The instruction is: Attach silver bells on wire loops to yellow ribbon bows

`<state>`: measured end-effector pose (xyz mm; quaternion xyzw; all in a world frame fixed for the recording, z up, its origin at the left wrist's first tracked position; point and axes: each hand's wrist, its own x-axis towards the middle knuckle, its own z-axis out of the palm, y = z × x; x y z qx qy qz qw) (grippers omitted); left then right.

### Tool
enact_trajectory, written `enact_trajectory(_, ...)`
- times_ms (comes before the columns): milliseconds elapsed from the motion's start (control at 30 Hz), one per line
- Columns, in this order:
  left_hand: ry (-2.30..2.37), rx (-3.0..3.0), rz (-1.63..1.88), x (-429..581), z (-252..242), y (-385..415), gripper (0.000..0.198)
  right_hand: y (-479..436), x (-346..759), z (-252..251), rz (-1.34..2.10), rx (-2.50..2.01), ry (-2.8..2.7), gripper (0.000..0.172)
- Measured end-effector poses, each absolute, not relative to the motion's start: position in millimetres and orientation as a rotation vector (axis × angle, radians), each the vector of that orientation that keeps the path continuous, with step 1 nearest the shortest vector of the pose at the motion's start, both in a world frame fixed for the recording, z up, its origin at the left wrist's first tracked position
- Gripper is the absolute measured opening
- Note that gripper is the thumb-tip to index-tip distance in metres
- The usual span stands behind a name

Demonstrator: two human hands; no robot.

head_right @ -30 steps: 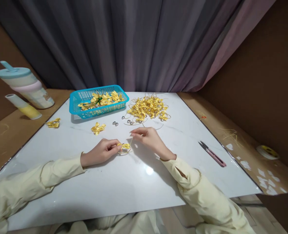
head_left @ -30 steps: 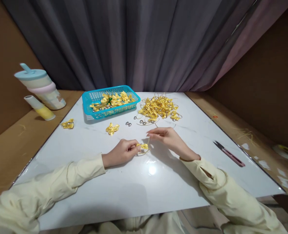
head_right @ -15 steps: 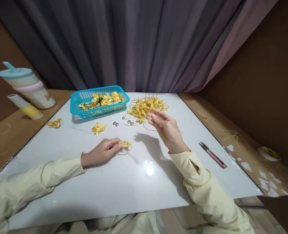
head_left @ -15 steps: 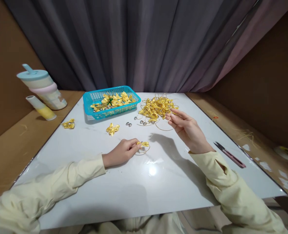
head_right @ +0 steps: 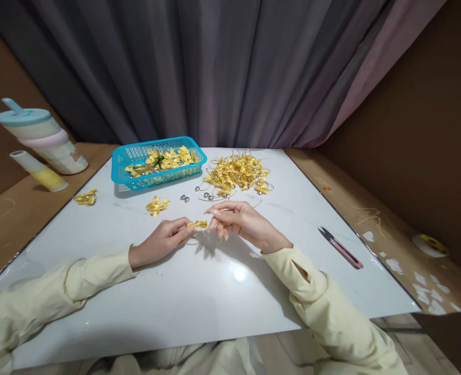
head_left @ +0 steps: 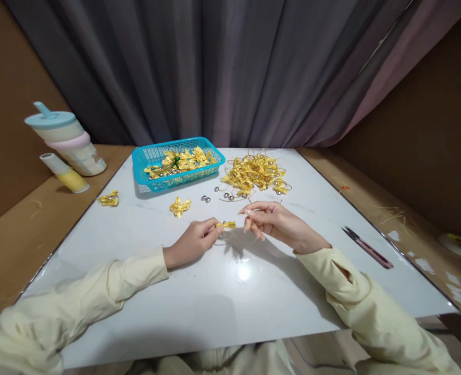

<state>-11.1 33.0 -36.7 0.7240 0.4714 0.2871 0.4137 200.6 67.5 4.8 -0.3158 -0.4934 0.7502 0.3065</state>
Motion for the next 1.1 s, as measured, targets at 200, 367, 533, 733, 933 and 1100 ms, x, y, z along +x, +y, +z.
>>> enact_trajectory(200,1.189,1.866,0.762,-12,-38,34,0.029,52,179,-11,1.988,-0.881,-1.317,0.024)
enact_trajectory(367,1.174,1.842,0.758,-13,-37,33,0.028,46,174,-15,1.948,-0.913,-1.357,0.031)
enact_trajectory(533,1.200,1.843,0.785,-11,-36,33,0.029,36,166,-14,1.733,-1.023,-1.469,0.031)
enact_trajectory(733,1.221,1.831,0.835,-10,-36,32,0.029,26,159,-20,1.535,-1.140,-1.659,0.030)
enact_trajectory(933,1.202,1.739,0.870,-9,-35,29,0.029,24,157,-25,1.403,-1.167,-1.737,0.025)
enact_trajectory(1100,1.188,1.711,0.877,-9,-37,30,0.030,25,157,-29,1.384,-1.177,-1.739,0.026)
